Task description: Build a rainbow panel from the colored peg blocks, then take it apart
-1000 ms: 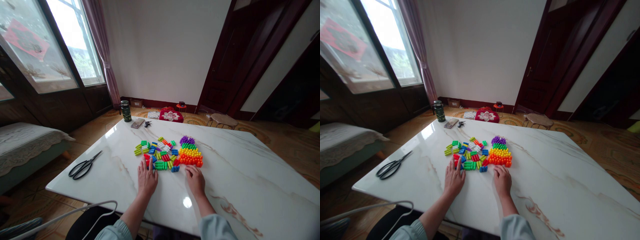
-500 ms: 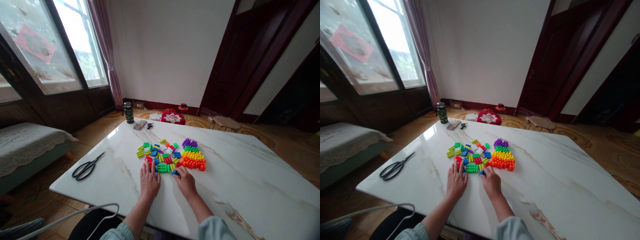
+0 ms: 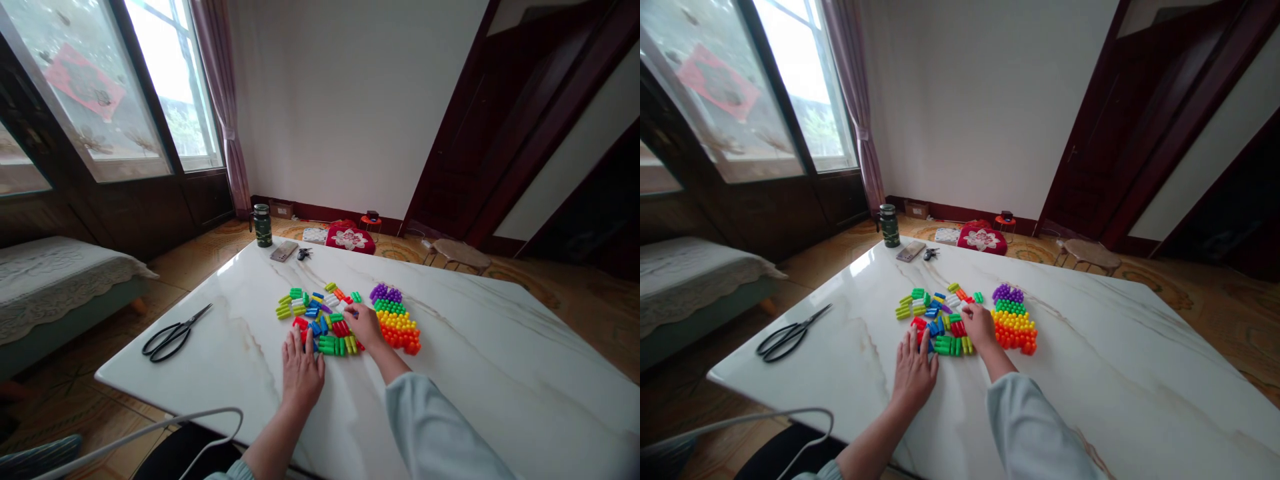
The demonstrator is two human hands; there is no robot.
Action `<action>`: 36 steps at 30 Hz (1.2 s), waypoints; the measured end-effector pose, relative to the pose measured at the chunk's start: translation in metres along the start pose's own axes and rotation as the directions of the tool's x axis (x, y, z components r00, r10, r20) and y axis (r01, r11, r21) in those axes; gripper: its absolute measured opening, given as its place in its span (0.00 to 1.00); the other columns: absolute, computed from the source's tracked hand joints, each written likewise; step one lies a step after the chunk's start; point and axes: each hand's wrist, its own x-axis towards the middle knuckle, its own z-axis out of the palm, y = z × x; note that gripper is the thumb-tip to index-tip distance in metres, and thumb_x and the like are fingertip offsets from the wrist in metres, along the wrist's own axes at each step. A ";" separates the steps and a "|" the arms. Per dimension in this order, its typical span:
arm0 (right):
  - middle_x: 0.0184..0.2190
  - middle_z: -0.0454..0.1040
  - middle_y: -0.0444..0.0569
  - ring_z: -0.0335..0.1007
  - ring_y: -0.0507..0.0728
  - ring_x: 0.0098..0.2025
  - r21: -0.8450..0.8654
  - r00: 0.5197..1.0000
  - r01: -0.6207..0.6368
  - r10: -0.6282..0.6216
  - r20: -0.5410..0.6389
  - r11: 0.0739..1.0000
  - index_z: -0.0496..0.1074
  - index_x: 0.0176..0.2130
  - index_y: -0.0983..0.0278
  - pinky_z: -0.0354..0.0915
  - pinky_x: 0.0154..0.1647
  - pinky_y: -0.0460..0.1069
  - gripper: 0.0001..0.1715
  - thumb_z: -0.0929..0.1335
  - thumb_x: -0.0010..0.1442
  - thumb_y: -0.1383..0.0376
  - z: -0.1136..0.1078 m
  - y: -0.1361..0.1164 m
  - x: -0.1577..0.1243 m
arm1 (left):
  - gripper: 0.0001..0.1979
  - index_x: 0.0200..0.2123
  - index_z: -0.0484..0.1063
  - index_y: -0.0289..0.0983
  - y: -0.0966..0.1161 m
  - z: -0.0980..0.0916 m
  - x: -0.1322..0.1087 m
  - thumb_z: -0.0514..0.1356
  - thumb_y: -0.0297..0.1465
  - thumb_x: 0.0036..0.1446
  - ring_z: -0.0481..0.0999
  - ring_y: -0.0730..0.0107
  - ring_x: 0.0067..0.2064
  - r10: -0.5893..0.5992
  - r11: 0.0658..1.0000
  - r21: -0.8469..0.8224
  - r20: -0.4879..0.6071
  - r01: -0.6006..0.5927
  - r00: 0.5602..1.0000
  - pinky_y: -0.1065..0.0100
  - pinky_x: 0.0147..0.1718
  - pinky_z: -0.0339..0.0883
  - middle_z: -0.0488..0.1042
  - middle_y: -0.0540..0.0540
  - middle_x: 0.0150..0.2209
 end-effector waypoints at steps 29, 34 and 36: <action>0.44 0.71 0.48 0.70 0.55 0.35 -0.252 0.838 0.337 -0.167 0.519 0.907 0.77 0.42 0.54 0.61 0.36 0.47 0.24 0.73 0.42 0.67 0.014 0.028 0.120 | 0.29 0.64 0.57 0.38 -0.006 0.011 -0.003 0.53 0.37 0.60 0.45 0.49 0.69 -0.003 0.999 -0.037 0.017 0.004 1.000 0.47 0.65 0.43 0.51 0.38 0.68; 0.38 0.73 0.47 0.69 0.54 0.35 -0.239 0.864 0.316 -0.175 0.472 0.918 0.79 0.31 0.58 0.61 0.38 0.46 0.12 0.72 0.42 0.70 0.014 0.030 0.116 | 0.30 0.65 0.57 0.39 -0.006 0.011 -0.002 0.53 0.38 0.60 0.46 0.49 0.69 0.002 0.999 -0.047 0.009 -0.002 1.000 0.47 0.65 0.44 0.52 0.38 0.68; 0.36 0.74 0.47 0.70 0.55 0.36 -0.230 0.883 0.303 -0.181 0.433 0.925 0.79 0.29 0.59 0.62 0.40 0.46 0.11 0.71 0.43 0.71 0.013 0.030 0.113 | 0.30 0.65 0.57 0.39 -0.006 0.011 -0.002 0.53 0.38 0.60 0.46 0.49 0.69 0.004 0.999 -0.049 0.004 -0.004 1.000 0.47 0.65 0.43 0.52 0.38 0.67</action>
